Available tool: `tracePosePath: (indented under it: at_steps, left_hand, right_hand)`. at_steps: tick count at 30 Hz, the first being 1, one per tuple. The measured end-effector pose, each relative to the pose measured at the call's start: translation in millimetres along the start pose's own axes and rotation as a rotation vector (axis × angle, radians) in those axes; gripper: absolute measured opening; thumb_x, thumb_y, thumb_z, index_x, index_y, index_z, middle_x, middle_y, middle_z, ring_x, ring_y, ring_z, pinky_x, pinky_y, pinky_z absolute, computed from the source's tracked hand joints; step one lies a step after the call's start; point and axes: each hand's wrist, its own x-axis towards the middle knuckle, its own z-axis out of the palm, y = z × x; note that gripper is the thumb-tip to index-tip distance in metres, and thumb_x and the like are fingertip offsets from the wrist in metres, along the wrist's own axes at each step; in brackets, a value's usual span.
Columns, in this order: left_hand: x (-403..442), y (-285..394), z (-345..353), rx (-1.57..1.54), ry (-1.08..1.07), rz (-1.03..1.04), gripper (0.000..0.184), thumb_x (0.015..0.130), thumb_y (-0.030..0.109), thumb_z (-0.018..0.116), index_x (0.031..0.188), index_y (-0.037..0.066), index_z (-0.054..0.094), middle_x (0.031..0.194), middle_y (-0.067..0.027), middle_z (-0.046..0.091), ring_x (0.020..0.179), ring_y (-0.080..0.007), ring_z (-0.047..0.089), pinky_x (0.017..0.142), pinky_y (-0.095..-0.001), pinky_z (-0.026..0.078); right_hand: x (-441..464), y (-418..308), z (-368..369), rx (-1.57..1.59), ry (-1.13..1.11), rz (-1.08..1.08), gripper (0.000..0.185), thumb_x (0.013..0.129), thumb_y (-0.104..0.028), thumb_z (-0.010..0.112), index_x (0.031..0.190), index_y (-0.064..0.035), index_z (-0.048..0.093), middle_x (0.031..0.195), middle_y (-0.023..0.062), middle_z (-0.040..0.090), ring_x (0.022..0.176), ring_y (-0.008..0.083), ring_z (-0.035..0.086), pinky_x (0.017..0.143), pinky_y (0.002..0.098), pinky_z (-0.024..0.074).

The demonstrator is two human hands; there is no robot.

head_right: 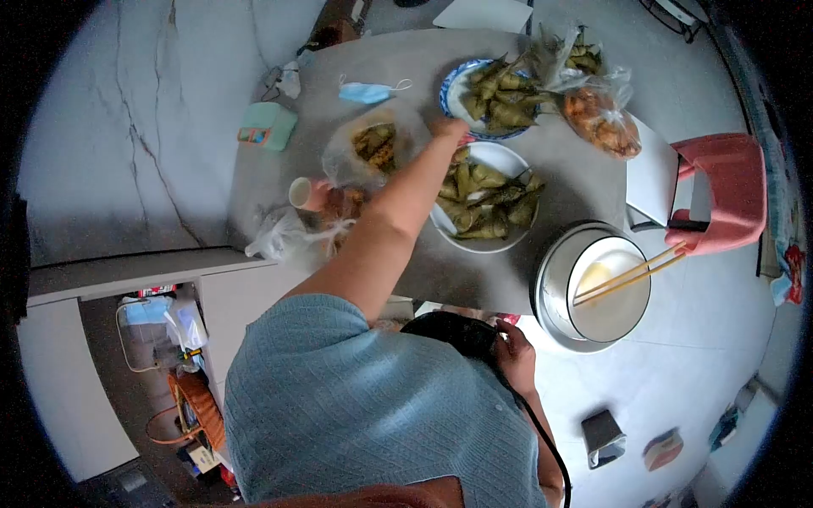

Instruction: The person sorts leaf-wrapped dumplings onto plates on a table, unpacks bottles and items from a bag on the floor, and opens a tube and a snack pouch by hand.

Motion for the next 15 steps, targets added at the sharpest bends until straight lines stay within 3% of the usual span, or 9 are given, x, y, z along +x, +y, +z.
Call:
tracePosePath:
  at_steps: [1, 3, 7, 10, 11, 13, 14, 15]
  left_hand:
    - [33.7, -19.3, -2.8, 0.281, -0.032, 0.111, 0.030, 0.080, 0.010, 0.064, 0.104, -0.006, 0.056, 0.088, -0.0182, 0.065, 0.075, -0.0269, 0.065, 0.064, -0.0382, 0.052]
    - [43.7, -31.0, -11.8, 0.313, -0.013, 0.069, 0.026, 0.076, 0.020, 0.068, 0.092, -0.001, 0.063, 0.092, -0.0150, 0.064, 0.088, -0.0283, 0.059, 0.079, -0.0402, 0.045]
    - [10.6, -23.0, -37.0, 0.338, -0.114, 0.006, 0.025, 0.076, 0.022, 0.068, 0.083, -0.002, 0.065, 0.097, -0.0155, 0.064, 0.092, -0.0260, 0.058, 0.080, -0.0368, 0.045]
    - [45.7, -58.9, -39.2, 0.210, -0.271, -0.064, 0.031, 0.077, 0.024, 0.068, 0.092, -0.002, 0.063, 0.106, -0.0169, 0.061, 0.103, -0.0275, 0.055, 0.087, -0.0378, 0.043]
    - [66.8, -70.7, -31.9, 0.488, 0.024, 0.286, 0.034, 0.078, 0.025, 0.068, 0.098, -0.002, 0.061, 0.110, -0.0172, 0.059, 0.105, -0.0288, 0.054, 0.089, -0.0389, 0.042]
    - [-15.4, -19.9, -30.7, 0.533, 0.389, 0.692, 0.050, 0.081, 0.029, 0.067, 0.119, 0.001, 0.052, 0.118, -0.0183, 0.054, 0.113, -0.0337, 0.051, 0.095, -0.0418, 0.040]
    - [-35.0, 6.9, -28.3, 0.534, 0.382, 0.696, 0.050, 0.081, 0.029, 0.067, 0.119, 0.001, 0.052, 0.118, -0.0183, 0.054, 0.113, -0.0337, 0.051, 0.095, -0.0418, 0.040]
    - [-46.9, 23.0, -25.2, 0.627, 0.341, 0.836, 0.054, 0.078, 0.027, 0.069, 0.122, 0.002, 0.049, 0.121, -0.0189, 0.052, 0.118, -0.0338, 0.046, 0.099, -0.0418, 0.038]
  right_hand:
    - [1.4, -0.4, 0.1, -0.005, -0.001, -0.005, 0.029, 0.086, -0.001, 0.055, 0.115, -0.0012, 0.059, 0.102, 0.0152, 0.066, 0.087, 0.0225, 0.066, 0.074, 0.0302, 0.0506]
    - [0.7, -0.7, 1.6, -0.005, 0.008, -0.048, 0.030, 0.086, 0.000, 0.056, 0.116, -0.0009, 0.058, 0.102, 0.0159, 0.066, 0.089, 0.0231, 0.066, 0.075, 0.0297, 0.0507]
    - [4.0, 2.3, 0.5, -0.037, 0.019, -0.126, 0.030, 0.086, -0.001, 0.056, 0.116, -0.0008, 0.058, 0.102, 0.0166, 0.066, 0.090, 0.0233, 0.066, 0.075, 0.0294, 0.0511]
    - [1.9, -5.7, 0.1, -0.083, 0.029, -0.094, 0.029, 0.086, -0.001, 0.057, 0.116, -0.0004, 0.058, 0.103, 0.0170, 0.065, 0.092, 0.0242, 0.066, 0.076, 0.0302, 0.0514]
    - [2.4, -6.4, 0.1, -0.086, 0.028, -0.090, 0.029, 0.086, -0.002, 0.056, 0.115, -0.0007, 0.058, 0.103, 0.0166, 0.066, 0.091, 0.0245, 0.066, 0.076, 0.0306, 0.0516]
    - [2.3, -9.8, 1.1, -0.085, 0.032, -0.083, 0.029, 0.087, -0.002, 0.056, 0.115, -0.0010, 0.058, 0.103, 0.0162, 0.066, 0.091, 0.0249, 0.066, 0.076, 0.0310, 0.0517]
    - [2.5, -12.7, 1.4, -0.079, 0.026, -0.068, 0.028, 0.086, -0.003, 0.057, 0.115, -0.0013, 0.059, 0.103, 0.0161, 0.066, 0.091, 0.0256, 0.067, 0.075, 0.0311, 0.0518]
    - [2.3, -13.8, 1.4, -0.073, 0.020, -0.053, 0.028, 0.086, -0.003, 0.057, 0.114, -0.0015, 0.059, 0.103, 0.0160, 0.066, 0.090, 0.0263, 0.067, 0.075, 0.0313, 0.0518]
